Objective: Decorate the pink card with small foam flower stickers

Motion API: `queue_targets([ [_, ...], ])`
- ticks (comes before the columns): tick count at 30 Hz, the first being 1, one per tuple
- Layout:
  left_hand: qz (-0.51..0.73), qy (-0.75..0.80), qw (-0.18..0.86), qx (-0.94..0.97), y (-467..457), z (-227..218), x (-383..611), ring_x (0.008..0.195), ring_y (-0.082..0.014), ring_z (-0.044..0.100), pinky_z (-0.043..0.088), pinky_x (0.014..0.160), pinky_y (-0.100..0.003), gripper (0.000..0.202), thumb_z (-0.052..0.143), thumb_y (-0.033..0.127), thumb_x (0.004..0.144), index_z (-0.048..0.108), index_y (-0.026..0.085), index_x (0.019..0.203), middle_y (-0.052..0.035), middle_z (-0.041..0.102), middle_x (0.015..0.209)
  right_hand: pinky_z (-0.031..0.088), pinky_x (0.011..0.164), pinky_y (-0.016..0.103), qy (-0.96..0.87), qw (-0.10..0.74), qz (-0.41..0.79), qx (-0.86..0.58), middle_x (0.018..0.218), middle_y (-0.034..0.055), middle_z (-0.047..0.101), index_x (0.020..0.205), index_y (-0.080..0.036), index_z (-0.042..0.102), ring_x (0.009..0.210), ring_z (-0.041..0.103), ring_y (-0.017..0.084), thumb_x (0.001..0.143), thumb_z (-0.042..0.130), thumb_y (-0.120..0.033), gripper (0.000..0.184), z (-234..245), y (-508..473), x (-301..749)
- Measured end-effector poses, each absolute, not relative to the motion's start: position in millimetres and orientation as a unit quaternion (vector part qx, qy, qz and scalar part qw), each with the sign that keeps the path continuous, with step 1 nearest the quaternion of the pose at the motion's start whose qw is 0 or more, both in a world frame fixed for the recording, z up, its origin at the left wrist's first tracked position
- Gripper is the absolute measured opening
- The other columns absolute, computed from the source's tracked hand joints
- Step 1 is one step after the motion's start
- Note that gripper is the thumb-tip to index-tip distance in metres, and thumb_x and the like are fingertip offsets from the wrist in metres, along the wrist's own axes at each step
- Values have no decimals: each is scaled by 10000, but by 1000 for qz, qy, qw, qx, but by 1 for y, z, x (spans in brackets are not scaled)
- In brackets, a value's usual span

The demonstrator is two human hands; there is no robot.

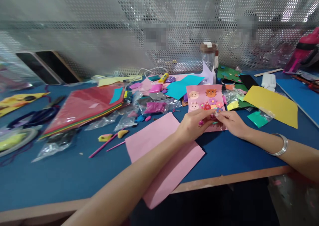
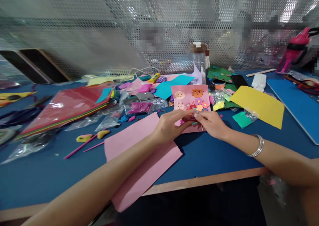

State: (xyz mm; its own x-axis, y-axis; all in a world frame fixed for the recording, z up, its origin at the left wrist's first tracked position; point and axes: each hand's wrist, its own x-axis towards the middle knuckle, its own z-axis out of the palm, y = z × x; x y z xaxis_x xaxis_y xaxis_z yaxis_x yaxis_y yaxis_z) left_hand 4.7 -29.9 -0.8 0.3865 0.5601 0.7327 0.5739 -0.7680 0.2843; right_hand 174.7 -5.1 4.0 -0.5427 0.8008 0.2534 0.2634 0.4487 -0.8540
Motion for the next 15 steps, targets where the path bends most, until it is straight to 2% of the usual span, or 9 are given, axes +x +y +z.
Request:
queue_targets([
  [4, -425, -354, 56, -831, -27, 0, 0, 605, -102, 549, 475, 568, -216, 210, 558, 240, 779, 596, 132, 954, -43, 608, 691, 401, 554, 230, -762, 328, 465, -310, 659, 18, 612, 720, -142, 631, 605, 533, 112, 750, 529, -383, 263, 7, -7, 175],
  [7, -435, -336, 77, -832, -27, 3, -1, 683, -124, 580, 487, 609, -228, 137, 554, 212, 782, 617, 125, 868, -73, 630, 755, 425, 561, 239, -724, 315, 531, -307, 697, 25, 635, 800, -144, 649, 614, 552, 116, 699, 586, -375, 260, 8, -4, 176],
  [11, -424, -299, 113, -847, -28, 6, -2, 649, -124, 581, 482, 584, -227, 92, 538, 171, 790, 608, 118, 819, -63, 642, 710, 428, 535, 235, -692, 283, 576, -332, 591, 13, 608, 701, -137, 637, 531, 534, 96, 661, 610, -439, 306, 10, 2, 176],
  [15, -412, -290, 134, -853, -27, 7, -2, 661, -127, 579, 484, 590, -234, 99, 519, 181, 803, 595, 119, 818, -64, 640, 713, 386, 452, 207, -697, 241, 588, -332, 519, 3, 567, 589, -142, 552, 447, 494, 70, 694, 536, -533, 405, 12, 1, 175],
])
